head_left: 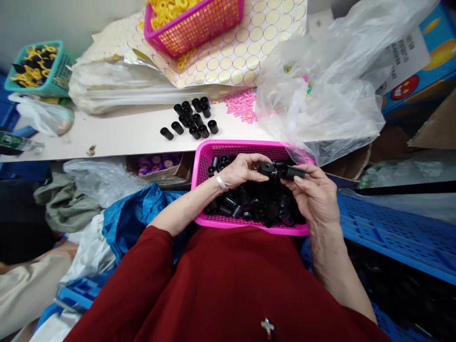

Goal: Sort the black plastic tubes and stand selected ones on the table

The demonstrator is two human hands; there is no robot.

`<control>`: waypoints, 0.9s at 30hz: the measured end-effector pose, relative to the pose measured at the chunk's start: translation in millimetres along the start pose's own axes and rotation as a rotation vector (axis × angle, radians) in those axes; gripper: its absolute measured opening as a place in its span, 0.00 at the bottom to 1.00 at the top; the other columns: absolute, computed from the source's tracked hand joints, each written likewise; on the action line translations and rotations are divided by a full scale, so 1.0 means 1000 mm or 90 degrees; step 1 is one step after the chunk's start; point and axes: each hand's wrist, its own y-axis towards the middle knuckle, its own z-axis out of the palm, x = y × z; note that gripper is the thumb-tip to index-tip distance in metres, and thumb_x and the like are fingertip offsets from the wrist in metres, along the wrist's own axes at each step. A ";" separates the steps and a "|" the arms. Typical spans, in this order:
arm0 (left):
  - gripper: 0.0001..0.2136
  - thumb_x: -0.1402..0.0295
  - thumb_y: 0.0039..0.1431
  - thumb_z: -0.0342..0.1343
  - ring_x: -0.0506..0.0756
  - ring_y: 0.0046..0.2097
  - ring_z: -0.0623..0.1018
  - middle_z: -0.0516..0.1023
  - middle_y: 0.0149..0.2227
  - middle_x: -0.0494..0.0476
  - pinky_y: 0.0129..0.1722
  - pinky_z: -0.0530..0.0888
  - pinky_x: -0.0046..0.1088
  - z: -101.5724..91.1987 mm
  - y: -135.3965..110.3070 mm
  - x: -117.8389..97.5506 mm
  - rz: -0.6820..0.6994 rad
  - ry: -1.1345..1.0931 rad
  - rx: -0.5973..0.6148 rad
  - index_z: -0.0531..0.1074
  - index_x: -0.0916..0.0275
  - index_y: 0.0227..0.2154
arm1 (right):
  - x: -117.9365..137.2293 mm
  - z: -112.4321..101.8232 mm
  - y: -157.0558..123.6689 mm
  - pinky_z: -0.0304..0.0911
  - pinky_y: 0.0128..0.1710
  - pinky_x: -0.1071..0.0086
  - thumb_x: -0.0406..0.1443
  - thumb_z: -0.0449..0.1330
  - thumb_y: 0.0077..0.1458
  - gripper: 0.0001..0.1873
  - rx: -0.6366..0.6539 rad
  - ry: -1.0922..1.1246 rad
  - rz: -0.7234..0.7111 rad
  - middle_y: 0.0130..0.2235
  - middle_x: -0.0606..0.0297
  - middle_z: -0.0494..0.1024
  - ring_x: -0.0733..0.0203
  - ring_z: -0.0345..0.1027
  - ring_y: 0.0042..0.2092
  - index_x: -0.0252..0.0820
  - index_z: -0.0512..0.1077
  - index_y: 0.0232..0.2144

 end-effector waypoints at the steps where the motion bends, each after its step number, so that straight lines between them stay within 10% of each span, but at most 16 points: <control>1: 0.19 0.69 0.36 0.71 0.50 0.36 0.72 0.74 0.33 0.50 0.42 0.68 0.30 0.000 0.000 0.001 0.014 0.023 -0.001 0.77 0.65 0.36 | 0.001 0.003 -0.001 0.76 0.43 0.61 0.39 0.74 0.39 0.18 -0.012 -0.005 -0.011 0.35 0.67 0.78 0.62 0.75 0.36 0.45 0.75 0.35; 10: 0.16 0.73 0.40 0.69 0.52 0.39 0.72 0.73 0.34 0.51 0.45 0.68 0.33 -0.004 0.003 0.007 0.146 0.263 0.020 0.79 0.64 0.36 | -0.007 0.008 0.000 0.73 0.42 0.71 0.37 0.75 0.38 0.20 -0.007 -0.108 -0.097 0.36 0.69 0.80 0.66 0.75 0.36 0.48 0.79 0.37; 27: 0.15 0.75 0.36 0.69 0.53 0.37 0.74 0.76 0.31 0.49 0.43 0.69 0.32 0.005 -0.003 -0.007 0.047 0.314 0.006 0.78 0.66 0.32 | -0.003 0.004 -0.002 0.76 0.39 0.65 0.35 0.76 0.34 0.19 -0.004 -0.172 -0.118 0.34 0.68 0.80 0.62 0.75 0.34 0.44 0.79 0.34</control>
